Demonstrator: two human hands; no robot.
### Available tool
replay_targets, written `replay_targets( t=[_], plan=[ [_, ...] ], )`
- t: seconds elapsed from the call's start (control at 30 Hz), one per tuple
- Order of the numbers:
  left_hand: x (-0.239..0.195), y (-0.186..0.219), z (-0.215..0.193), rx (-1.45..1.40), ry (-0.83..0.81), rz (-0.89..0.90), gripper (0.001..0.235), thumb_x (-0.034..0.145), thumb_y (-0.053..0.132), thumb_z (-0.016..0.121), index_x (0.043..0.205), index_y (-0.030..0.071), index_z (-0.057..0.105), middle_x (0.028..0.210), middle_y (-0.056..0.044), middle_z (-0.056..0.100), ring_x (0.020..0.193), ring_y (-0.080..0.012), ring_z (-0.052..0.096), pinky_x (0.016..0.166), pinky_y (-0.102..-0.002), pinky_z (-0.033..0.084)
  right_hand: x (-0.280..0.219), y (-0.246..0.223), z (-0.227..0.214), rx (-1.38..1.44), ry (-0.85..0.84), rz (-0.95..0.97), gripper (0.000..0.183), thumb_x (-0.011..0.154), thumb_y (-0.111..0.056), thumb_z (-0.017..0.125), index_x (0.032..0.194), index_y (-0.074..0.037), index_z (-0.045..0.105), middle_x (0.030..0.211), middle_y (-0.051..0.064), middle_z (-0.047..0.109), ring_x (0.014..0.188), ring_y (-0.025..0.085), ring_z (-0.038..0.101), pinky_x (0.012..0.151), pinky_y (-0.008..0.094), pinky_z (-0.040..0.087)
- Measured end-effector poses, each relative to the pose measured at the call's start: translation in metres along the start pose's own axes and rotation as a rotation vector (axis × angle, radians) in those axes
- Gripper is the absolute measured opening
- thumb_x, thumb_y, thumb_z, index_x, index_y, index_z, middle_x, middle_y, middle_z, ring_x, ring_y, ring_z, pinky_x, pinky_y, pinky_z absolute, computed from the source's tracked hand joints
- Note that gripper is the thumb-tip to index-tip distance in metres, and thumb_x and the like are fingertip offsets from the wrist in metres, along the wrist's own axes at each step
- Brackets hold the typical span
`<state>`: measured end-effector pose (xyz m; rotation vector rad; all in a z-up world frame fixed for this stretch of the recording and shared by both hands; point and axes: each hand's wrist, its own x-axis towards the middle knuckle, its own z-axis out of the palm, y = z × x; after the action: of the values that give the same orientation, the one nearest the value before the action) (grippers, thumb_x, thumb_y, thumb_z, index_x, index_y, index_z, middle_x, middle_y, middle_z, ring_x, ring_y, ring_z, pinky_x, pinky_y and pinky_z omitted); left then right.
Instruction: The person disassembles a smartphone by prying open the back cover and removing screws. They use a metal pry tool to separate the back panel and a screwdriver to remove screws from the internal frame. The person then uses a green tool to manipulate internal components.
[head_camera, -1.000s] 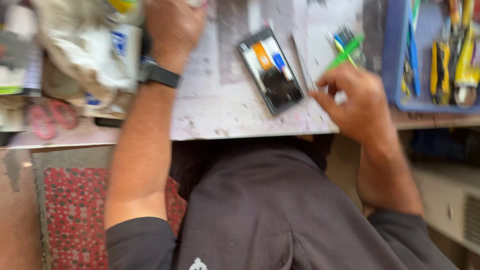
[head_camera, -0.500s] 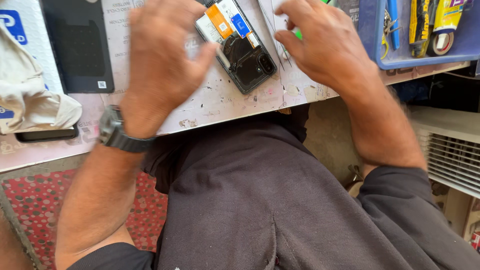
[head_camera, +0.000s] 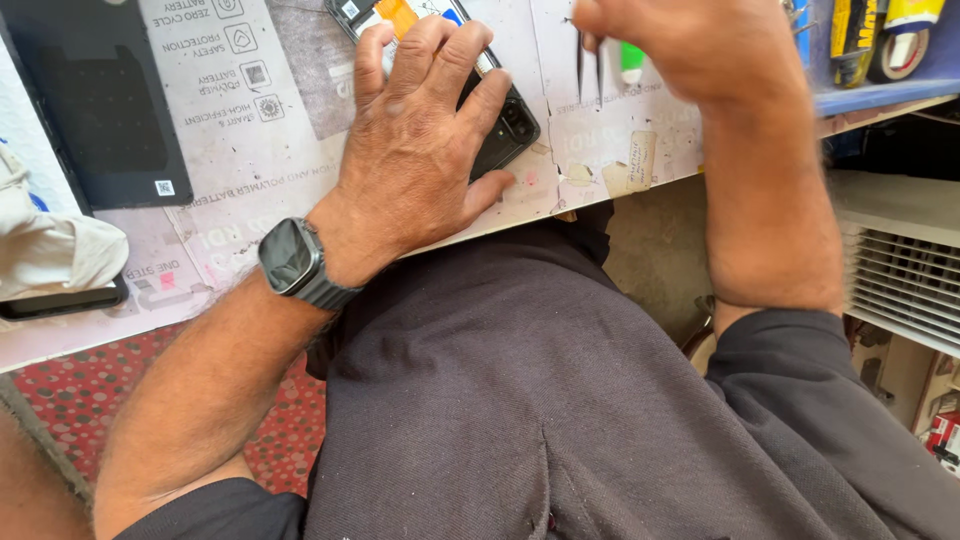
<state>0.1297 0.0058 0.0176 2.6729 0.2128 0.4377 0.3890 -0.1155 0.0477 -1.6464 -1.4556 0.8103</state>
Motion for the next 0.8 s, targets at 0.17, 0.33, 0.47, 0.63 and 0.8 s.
replay_targets(
  t=[0.17,0.33,0.47,0.63,0.8],
  plan=[
    [-0.005,-0.013,-0.012,-0.018,-0.061,0.033,0.064,0.085,0.043,0.087,0.132,0.006,0.066,0.15,-0.015,0.045,0.148,-0.0328,0.034,0.123,-0.06,0.015,-0.032,-0.008,0.007,0.416,-0.04,0.031,0.021,0.107,-0.013,0.072,0.115,0.001,0.058,0.113,0.014,0.066,0.096,0.019,0.073,0.086,0.03,0.065],
    [-0.013,-0.032,-0.036,-0.077,-0.162,0.064,0.065,0.078,0.037,0.089,0.133,0.011,0.067,0.155,-0.011,0.048,0.15,-0.0295,0.034,0.124,-0.061,0.012,-0.042,-0.011,0.042,0.556,0.086,0.051,0.023,0.102,-0.002,0.07,0.115,-0.003,0.051,0.115,0.017,0.071,0.106,0.023,0.074,0.093,0.035,0.067],
    [-0.012,-0.039,-0.035,-0.16,-0.091,-0.017,0.085,0.076,0.051,0.093,0.142,0.008,0.06,0.158,-0.02,0.038,0.15,-0.0391,0.027,0.122,-0.066,0.009,-0.044,-0.004,0.058,0.453,0.077,-0.004,0.03,0.105,0.006,0.077,0.118,0.0,0.052,0.115,0.02,0.071,0.109,0.023,0.074,0.093,0.034,0.066],
    [-0.007,-0.04,-0.028,-0.101,-0.056,-0.127,0.117,0.062,0.063,0.096,0.153,0.008,0.047,0.157,-0.028,0.031,0.147,-0.0471,0.022,0.115,-0.07,0.006,-0.034,-0.005,0.053,0.043,-0.041,-0.106,0.03,0.091,0.005,0.086,0.102,-0.001,0.059,0.105,0.019,0.076,0.093,0.023,0.077,0.079,0.031,0.063],
    [-0.012,-0.051,-0.041,-0.061,-0.133,-0.091,0.115,0.061,0.059,0.097,0.15,0.008,0.046,0.155,-0.025,0.037,0.146,-0.044,0.031,0.117,-0.064,0.017,-0.018,-0.017,0.048,0.07,-0.069,-0.232,0.031,0.093,0.001,0.087,0.101,-0.003,0.057,0.1,0.018,0.075,0.094,0.026,0.078,0.077,0.03,0.062]
  ],
)
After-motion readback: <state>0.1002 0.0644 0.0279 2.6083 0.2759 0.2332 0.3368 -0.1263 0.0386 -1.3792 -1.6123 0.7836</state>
